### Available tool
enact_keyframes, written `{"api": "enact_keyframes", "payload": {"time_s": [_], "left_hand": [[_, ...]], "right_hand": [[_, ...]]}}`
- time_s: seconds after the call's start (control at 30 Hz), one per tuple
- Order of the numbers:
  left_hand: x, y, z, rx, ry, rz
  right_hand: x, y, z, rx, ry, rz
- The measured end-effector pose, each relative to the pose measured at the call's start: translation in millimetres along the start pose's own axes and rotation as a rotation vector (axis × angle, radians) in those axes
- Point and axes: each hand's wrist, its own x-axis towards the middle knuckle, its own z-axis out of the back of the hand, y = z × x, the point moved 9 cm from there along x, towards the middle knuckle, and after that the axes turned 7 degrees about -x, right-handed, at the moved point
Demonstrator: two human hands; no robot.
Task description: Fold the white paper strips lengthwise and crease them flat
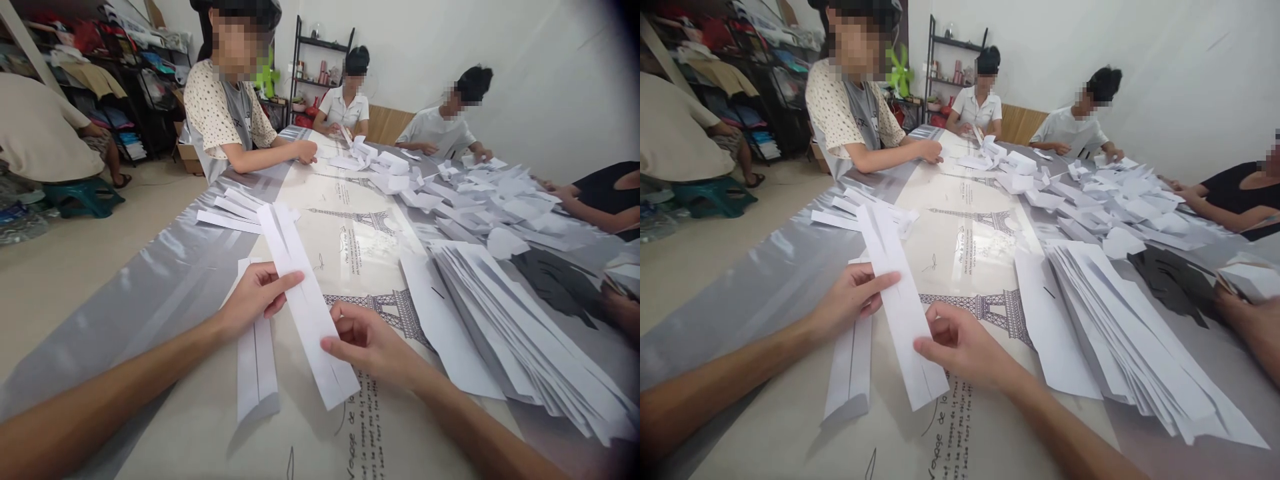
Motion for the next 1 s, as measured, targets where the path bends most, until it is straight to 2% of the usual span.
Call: {"api": "enact_keyframes", "payload": {"time_s": [0.13,0.23,0.37,0.5,0.73,0.87,1.0], "left_hand": [[5.5,-4.6,14.4,-0.100,-0.112,-0.019],[6.9,-11.3,21.6,-0.087,-0.171,-0.068],[3.6,-8.7,12.3,-0.002,-0.125,-0.058],[0.8,-5.6,4.0,0.042,-0.080,-0.032],[7.8,-15.1,29.8,-0.027,-0.223,-0.098],[5.9,-13.5,27.8,0.028,-0.238,-0.104],[3.8,-16.6,20.4,0.104,-0.200,-0.104]], "right_hand": [[-1.5,-1.0,-6.1,0.078,0.069,-0.040],[-3.0,0.4,-7.4,0.062,0.085,-0.052],[-2.4,2.7,-7.9,-0.053,0.086,-0.040],[1.2,2.0,0.3,-0.129,0.003,-0.007],[0.0,-2.5,-5.2,-0.149,0.071,-0.037],[1.3,5.6,-2.8,-0.173,-0.002,0.004],[2.9,-0.2,4.1,-0.089,-0.082,-0.016]]}}
